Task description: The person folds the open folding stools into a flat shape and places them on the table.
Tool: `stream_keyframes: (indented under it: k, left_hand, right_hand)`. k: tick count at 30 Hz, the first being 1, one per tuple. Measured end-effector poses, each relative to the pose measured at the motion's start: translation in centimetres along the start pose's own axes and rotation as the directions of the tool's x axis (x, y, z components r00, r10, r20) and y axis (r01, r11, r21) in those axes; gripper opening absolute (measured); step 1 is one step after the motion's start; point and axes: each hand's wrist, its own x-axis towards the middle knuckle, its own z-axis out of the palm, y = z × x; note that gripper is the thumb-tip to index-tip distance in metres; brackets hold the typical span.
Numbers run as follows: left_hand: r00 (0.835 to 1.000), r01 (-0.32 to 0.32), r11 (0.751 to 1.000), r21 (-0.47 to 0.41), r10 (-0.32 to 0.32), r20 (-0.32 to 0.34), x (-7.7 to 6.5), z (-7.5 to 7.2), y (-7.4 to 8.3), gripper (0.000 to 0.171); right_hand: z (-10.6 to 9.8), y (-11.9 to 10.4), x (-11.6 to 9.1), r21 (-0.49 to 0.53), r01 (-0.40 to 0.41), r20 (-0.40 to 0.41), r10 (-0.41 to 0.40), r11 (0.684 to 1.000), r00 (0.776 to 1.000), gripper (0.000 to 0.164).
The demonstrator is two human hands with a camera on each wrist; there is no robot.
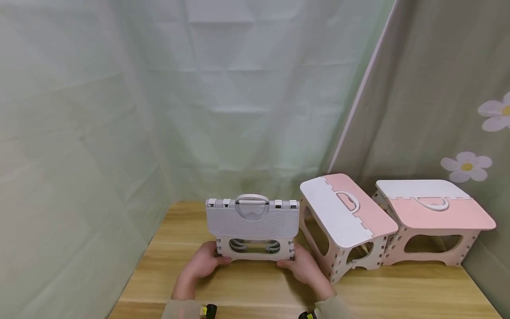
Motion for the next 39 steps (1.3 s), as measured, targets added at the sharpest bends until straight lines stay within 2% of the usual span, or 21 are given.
stream_keyframes:
  k: [10,19,25,29,33,36,39]
  left_hand:
    - [1.0,-0.013,1.0,-0.018,0.013,-0.001,-0.2,-0.1,0.0,0.022]
    - [0.999,-0.039,0.999,-0.027,0.039,0.004,-0.3,-0.2,0.1,0.02]
    - [1.0,-0.025,0.999,-0.03,0.025,0.011,-0.3,-0.2,0.2,0.02]
    - [0.998,-0.038,0.999,-0.014,0.039,0.044,-0.3,-0.3,0.2,0.022]
    - [0.996,-0.064,0.997,0.034,0.062,0.061,-0.4,-0.7,0.2,0.027]
    - [0.997,-0.062,0.997,0.05,0.059,0.059,-0.6,-1.0,0.2,0.034]
    - [0.997,-0.054,0.998,0.043,0.052,0.052,-0.5,-1.4,0.1,0.043]
  right_hand:
    - [-0.1,-0.2,-0.2,0.01,-0.013,0.004,0.013,1.0,1.0,0.034]
    - [-0.2,-0.4,-0.3,-0.022,0.01,-0.005,-0.011,1.0,1.0,0.035]
    - [-0.4,-0.4,-0.2,0.01,-0.013,-0.002,0.013,1.0,1.0,0.036]
    - [-0.7,-0.3,-0.4,0.017,0.003,0.01,-0.003,1.0,1.0,0.034]
    - [-1.2,-0.3,-0.4,0.024,0.023,0.059,-0.025,0.999,0.998,0.031]
    - [-1.7,-0.5,-0.4,0.051,0.009,0.08,-0.013,0.999,0.997,0.037]
    - [-2.2,-0.9,-0.4,0.06,-0.025,0.068,0.021,0.998,0.997,0.045]
